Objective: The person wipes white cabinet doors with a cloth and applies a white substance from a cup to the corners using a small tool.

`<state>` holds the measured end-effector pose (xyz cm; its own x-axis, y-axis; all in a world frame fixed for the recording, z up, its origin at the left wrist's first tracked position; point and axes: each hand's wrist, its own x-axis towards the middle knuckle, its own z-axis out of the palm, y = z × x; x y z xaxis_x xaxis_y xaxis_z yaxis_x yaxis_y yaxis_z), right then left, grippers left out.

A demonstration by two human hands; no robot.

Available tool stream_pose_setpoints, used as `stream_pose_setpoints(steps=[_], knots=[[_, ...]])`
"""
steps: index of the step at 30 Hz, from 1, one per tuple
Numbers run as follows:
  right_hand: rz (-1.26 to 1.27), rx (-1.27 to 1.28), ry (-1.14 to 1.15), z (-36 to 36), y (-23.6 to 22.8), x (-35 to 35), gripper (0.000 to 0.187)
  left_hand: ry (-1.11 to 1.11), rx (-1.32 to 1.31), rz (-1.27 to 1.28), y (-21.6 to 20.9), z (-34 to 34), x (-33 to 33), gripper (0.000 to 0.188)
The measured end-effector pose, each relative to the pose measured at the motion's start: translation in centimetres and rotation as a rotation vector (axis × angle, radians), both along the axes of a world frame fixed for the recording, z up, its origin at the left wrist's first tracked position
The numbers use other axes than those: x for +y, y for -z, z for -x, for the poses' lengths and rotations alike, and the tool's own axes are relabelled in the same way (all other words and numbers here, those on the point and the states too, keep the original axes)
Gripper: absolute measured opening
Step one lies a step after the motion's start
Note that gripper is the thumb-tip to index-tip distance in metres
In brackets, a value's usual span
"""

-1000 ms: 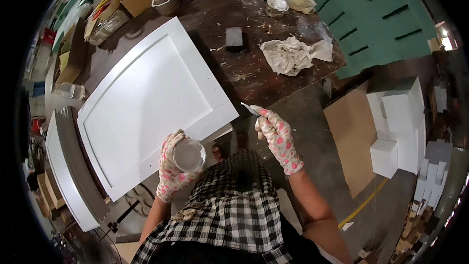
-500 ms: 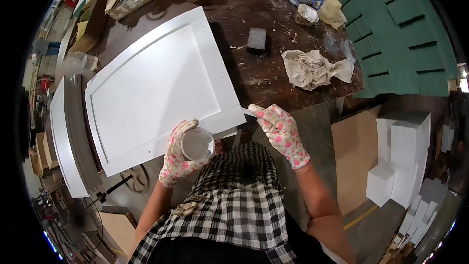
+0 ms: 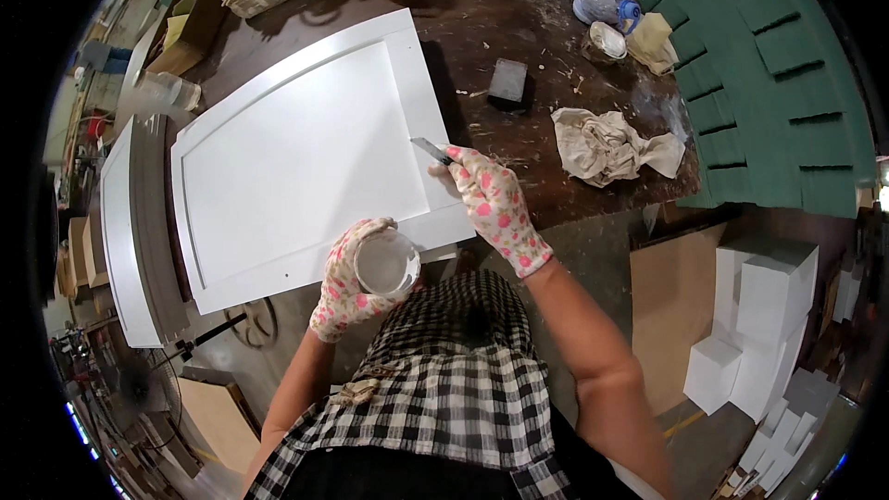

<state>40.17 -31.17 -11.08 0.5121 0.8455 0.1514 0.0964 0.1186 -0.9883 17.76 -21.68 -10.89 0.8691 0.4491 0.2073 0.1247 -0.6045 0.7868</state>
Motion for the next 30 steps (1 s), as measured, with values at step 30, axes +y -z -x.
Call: stream_pose_setpoints(steps=[30], knots=[[0.106, 0.066, -0.046, 6.6, -1.5, -2.7, 0.033, -0.389, 0.041, 0.111, 2.2, 6.9, 1.3, 0.083]])
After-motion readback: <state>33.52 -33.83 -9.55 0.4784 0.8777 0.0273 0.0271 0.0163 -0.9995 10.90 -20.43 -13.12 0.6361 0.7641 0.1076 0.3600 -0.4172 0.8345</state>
